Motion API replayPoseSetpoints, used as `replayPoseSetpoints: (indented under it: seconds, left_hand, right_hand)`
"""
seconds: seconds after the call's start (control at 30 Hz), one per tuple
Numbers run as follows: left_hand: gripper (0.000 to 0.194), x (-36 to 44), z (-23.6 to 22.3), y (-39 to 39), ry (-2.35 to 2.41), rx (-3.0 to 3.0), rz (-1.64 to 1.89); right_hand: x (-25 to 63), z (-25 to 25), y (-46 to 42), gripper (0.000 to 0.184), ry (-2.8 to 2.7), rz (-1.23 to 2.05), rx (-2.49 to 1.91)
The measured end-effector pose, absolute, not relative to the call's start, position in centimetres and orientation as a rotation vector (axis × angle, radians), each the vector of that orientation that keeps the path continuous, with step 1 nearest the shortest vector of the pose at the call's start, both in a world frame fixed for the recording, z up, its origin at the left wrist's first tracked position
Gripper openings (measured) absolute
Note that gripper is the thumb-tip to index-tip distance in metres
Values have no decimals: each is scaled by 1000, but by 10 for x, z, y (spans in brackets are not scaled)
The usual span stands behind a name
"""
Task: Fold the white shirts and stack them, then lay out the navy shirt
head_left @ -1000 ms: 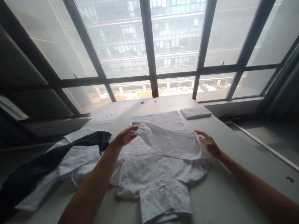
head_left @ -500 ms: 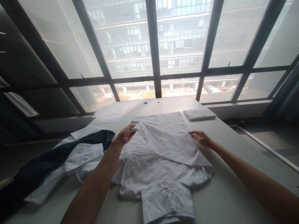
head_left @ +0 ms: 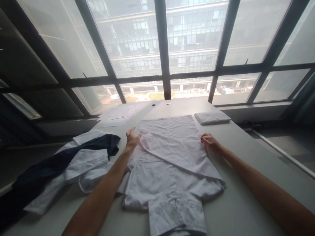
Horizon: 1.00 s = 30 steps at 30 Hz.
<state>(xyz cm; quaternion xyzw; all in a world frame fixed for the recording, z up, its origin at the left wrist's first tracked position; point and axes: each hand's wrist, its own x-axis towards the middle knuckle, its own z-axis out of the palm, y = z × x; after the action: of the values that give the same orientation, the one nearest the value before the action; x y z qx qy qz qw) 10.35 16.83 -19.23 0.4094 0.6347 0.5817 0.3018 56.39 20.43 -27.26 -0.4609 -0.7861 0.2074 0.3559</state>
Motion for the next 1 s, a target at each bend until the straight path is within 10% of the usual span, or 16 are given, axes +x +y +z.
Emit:
replayPoseSetpoints:
  seconds: [0.4, 1.0]
  left_hand:
    - [11, 353, -171, 14, 786, 3015, 310]
    - [10, 350, -216, 49, 816, 3024, 354]
  right_hand:
    - [587, -267, 199, 17, -2128, 627, -1080]
    - [585, -277, 203, 6, -2158, 483, -1092]
